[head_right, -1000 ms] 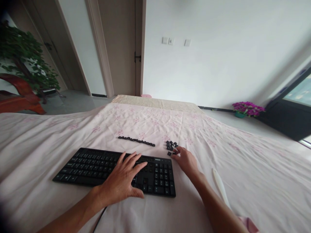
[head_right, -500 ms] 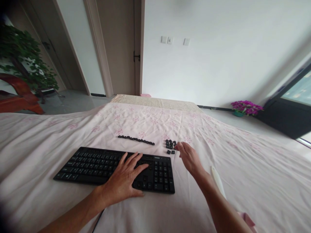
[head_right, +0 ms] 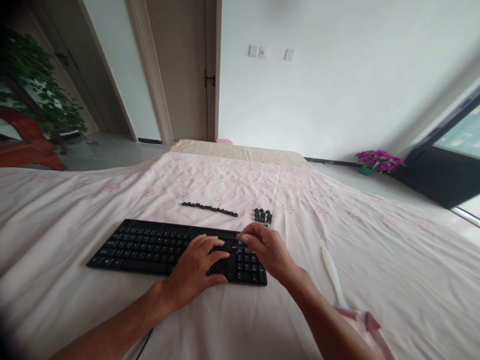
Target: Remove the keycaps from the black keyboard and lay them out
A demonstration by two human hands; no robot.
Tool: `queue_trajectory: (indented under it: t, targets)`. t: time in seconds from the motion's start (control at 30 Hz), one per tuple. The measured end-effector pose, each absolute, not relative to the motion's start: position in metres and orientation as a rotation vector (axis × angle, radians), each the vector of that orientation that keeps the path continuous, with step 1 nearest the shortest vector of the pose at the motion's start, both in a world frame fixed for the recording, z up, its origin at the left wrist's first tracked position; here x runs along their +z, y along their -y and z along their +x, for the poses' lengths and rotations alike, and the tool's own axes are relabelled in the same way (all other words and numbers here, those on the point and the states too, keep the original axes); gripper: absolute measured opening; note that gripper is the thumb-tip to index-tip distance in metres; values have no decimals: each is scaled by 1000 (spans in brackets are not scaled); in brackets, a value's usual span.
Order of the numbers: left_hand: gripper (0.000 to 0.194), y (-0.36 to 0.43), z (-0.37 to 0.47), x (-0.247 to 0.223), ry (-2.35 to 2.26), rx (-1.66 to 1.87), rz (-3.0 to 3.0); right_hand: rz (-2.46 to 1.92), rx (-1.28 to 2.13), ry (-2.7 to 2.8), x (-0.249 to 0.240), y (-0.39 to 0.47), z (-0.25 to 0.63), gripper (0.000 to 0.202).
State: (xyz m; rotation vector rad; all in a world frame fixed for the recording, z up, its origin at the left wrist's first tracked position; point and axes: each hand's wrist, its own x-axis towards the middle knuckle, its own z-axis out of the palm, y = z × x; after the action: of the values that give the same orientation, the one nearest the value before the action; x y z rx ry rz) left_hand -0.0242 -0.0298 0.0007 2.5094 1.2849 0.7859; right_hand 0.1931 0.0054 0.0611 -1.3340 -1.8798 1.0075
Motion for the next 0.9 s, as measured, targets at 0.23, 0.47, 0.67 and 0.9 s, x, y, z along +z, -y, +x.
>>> queue_trajectory:
  t: [0.23, 0.47, 0.67, 0.9]
  targets:
    - [35, 34, -18, -3, -1223, 888, 2347, -1190, 1016, 1964, 43, 13, 185, 41]
    - [33, 34, -21, -4, -1205, 928, 2279, -940, 1025, 2059, 41, 22, 173, 44]
    - [26, 33, -21, -6, -1225, 898, 2295, -848, 941, 2217, 45, 22, 160, 43]
    - [11, 35, -19, -4, -1242, 936, 2281, -688, 898, 2421, 40, 20, 154, 45]
